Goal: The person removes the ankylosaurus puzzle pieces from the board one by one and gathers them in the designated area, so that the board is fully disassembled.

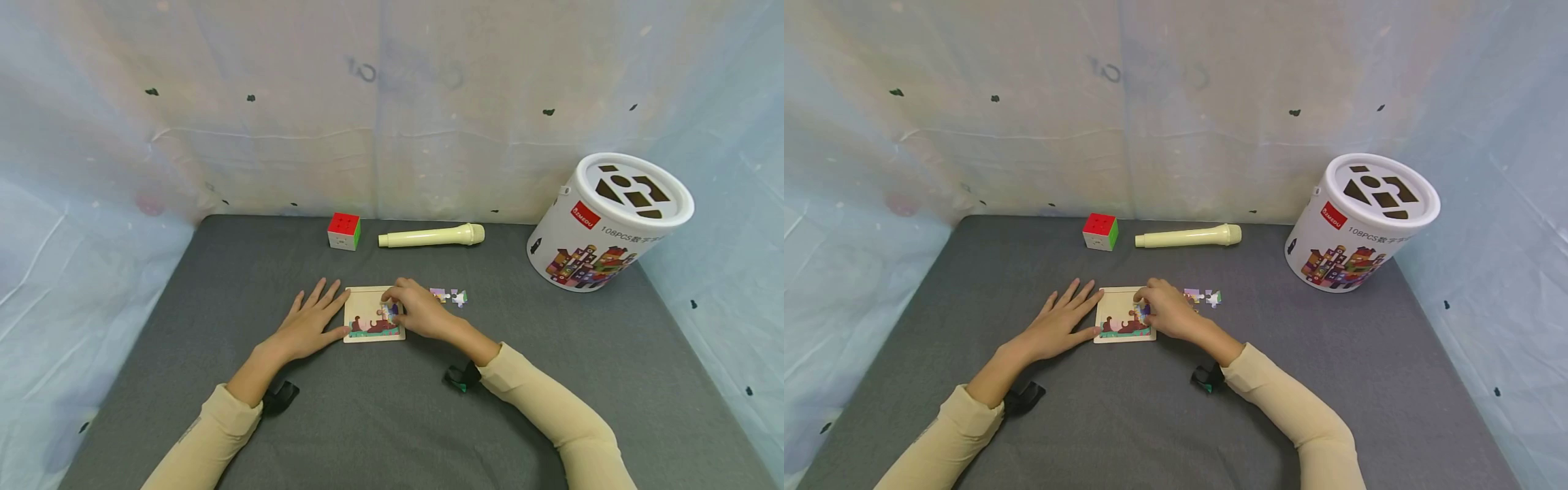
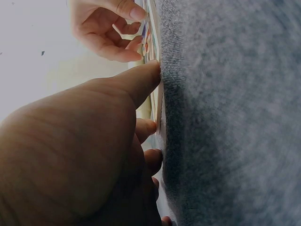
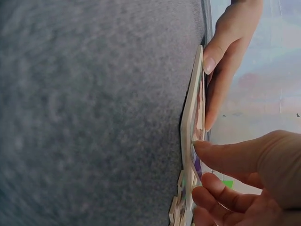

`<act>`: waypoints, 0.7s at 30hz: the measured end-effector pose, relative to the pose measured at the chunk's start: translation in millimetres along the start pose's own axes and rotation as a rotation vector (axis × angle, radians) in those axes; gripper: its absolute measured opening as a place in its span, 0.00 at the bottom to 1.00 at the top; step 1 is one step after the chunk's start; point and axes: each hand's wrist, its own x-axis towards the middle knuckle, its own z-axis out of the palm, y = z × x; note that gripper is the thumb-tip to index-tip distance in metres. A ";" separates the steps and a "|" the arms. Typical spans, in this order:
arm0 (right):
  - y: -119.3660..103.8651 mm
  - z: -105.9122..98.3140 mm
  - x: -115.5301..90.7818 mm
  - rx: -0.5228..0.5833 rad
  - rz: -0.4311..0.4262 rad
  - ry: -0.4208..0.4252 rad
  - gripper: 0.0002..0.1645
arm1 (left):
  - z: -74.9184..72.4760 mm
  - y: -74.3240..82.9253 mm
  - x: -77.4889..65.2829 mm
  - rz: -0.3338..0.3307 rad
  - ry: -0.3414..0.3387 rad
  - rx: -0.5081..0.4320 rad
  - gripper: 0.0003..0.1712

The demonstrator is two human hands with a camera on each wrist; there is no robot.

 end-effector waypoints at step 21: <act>2.8 0.9 4.5 -0.005 -0.052 -0.016 0.19 | -1.0 1.3 -0.7 0.000 0.010 0.009 0.46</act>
